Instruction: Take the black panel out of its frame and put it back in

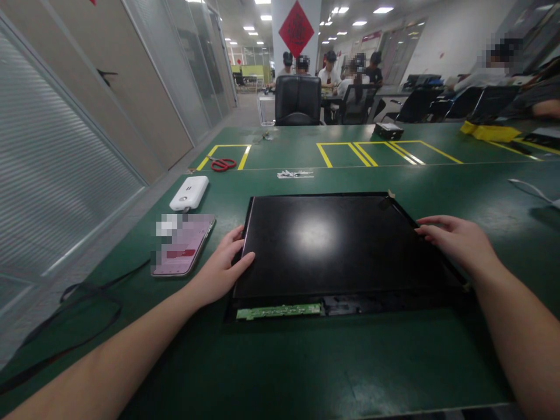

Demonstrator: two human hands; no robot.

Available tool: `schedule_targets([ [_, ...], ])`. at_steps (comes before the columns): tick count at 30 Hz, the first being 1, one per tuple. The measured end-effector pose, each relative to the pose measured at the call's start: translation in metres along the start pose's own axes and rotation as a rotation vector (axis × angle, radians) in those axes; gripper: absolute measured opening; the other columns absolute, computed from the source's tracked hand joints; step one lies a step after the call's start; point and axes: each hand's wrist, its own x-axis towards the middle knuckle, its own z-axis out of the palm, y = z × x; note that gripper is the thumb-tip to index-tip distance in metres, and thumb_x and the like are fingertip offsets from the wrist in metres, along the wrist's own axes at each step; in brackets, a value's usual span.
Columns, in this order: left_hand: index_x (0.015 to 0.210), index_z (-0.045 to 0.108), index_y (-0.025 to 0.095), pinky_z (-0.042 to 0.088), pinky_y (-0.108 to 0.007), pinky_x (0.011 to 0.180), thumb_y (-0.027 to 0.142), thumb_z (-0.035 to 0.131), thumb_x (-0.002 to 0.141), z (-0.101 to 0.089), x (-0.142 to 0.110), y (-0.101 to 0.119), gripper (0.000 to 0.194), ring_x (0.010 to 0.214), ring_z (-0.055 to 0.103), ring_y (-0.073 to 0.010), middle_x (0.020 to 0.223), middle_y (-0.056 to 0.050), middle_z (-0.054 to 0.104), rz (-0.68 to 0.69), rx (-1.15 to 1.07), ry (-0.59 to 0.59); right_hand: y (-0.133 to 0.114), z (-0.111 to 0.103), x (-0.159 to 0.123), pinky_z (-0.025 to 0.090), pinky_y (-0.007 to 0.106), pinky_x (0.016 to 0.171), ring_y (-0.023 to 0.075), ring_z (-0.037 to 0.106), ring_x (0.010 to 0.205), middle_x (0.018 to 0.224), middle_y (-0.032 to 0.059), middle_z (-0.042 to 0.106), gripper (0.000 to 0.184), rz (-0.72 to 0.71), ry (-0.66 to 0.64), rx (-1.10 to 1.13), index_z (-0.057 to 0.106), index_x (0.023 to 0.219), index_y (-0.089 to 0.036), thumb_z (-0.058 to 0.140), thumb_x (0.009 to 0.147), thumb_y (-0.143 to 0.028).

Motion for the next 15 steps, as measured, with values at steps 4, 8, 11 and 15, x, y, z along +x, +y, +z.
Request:
schedule_targets([
  [4, 0.127, 0.071, 0.016, 0.028, -0.054, 0.126, 0.052, 0.05, 0.096, -0.0004, 0.0008, 0.0, 0.052, 0.155, 0.033, -0.0367, 0.166, -0.018, 0.037, 0.005, 0.014, -0.022, -0.0027, -0.0011, -0.0008, 0.049, 0.039, 0.075, 0.0249, 0.069, 0.076, 0.08, 0.0025, 0.078, 0.028, 0.037, -0.015, -0.057, 0.078, 0.091, -0.026, 0.065, 0.07, -0.04],
  [8, 0.129, 0.071, 0.019, 0.027, -0.055, 0.126, 0.052, 0.047, 0.098, 0.0012, 0.0015, -0.0005, 0.052, 0.155, 0.031, -0.0358, 0.166, -0.015, 0.039, 0.015, 0.018, -0.015, -0.006, -0.0025, -0.0016, 0.047, 0.038, 0.073, 0.0251, 0.068, 0.075, 0.075, 0.0027, 0.076, 0.028, 0.027, -0.02, -0.091, 0.078, 0.092, -0.025, 0.064, 0.071, -0.038],
  [11, 0.134, 0.069, 0.021, 0.024, -0.055, 0.127, 0.052, 0.042, 0.1, 0.0019, 0.0011, -0.0009, 0.054, 0.155, 0.032, -0.0345, 0.166, -0.012, 0.04, 0.004, 0.003, 0.006, -0.0079, -0.003, -0.0016, 0.046, 0.038, 0.07, 0.0255, 0.067, 0.073, 0.07, 0.0023, 0.074, 0.024, 0.025, -0.011, -0.13, 0.078, 0.089, -0.026, 0.066, 0.072, -0.038],
  [15, 0.139, 0.066, 0.023, 0.024, -0.054, 0.127, 0.049, 0.039, 0.101, 0.0016, 0.0001, -0.0033, 0.055, 0.155, 0.034, -0.0337, 0.167, -0.01, 0.039, -0.019, -0.018, 0.015, -0.0096, -0.0029, -0.0026, 0.046, 0.037, 0.07, 0.0247, 0.068, 0.073, 0.071, 0.0017, 0.074, 0.019, 0.036, -0.017, -0.125, 0.077, 0.087, -0.026, 0.066, 0.074, -0.034],
])
